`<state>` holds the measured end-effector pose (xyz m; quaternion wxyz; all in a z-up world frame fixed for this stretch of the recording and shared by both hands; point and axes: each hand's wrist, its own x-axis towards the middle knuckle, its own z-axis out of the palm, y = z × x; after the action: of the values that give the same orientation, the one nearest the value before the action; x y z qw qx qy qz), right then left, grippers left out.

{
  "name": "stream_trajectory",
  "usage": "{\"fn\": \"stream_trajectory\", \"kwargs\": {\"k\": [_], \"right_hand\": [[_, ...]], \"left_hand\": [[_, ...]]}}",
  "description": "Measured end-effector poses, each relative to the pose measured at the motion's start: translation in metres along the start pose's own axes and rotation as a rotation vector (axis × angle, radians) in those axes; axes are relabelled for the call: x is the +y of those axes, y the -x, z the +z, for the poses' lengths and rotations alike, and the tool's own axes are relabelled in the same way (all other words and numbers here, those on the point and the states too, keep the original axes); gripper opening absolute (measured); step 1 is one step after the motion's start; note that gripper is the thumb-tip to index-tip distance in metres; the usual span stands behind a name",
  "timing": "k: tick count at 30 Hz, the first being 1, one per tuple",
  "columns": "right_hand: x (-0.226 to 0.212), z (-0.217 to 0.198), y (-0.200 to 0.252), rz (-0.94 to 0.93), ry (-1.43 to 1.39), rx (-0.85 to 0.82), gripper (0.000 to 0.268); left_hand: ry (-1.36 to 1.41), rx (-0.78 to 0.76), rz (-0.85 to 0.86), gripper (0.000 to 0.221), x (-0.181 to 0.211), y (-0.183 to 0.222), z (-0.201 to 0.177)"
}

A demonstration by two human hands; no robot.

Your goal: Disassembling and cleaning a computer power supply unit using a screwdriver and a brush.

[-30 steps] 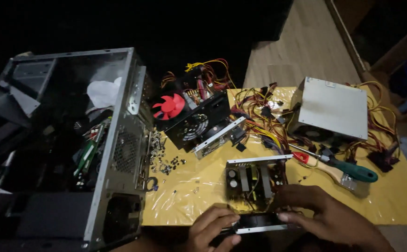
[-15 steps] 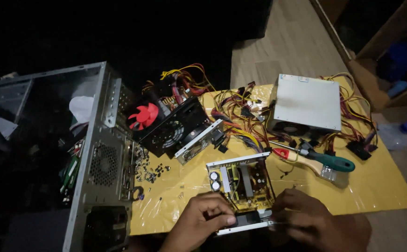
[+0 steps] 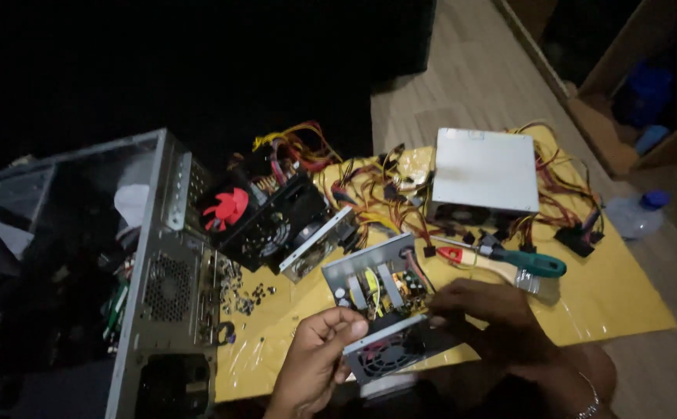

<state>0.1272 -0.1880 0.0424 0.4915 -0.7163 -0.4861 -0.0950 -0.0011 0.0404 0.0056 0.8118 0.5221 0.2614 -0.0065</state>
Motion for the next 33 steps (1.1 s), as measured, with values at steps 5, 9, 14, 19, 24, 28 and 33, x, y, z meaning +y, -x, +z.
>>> {"fn": "stream_trajectory", "kwargs": {"k": [5,9,14,19,24,28,33], "right_hand": [[0.02,0.004,-0.022,-0.027,-0.2,-0.004,0.017],[0.023,0.009,-0.038,-0.01,-0.071,0.051,0.016],[0.022,0.011,-0.046,0.048,-0.073,0.082,0.015],[0.029,0.011,-0.036,0.031,0.064,0.103,0.017],[0.044,-0.024,-0.001,0.11,0.37,0.282,0.01],[0.083,-0.056,0.045,0.621,0.761,-0.022,0.049],[0.129,-0.065,0.086,0.519,0.783,-0.074,0.046]], "left_hand": [[0.063,0.119,-0.047,0.017,0.016,-0.003,0.009],[0.072,0.221,0.11,0.034,0.026,0.007,0.022],[0.126,0.241,0.165,0.041,0.032,0.017,0.032],[0.002,0.316,0.376,0.03,0.02,0.008,0.028],[-0.012,0.335,0.351,0.031,0.03,0.008,0.029],[-0.044,0.332,0.374,0.03,0.032,0.005,0.029],[-0.127,0.348,0.427,0.028,0.031,-0.002,0.026]]}}
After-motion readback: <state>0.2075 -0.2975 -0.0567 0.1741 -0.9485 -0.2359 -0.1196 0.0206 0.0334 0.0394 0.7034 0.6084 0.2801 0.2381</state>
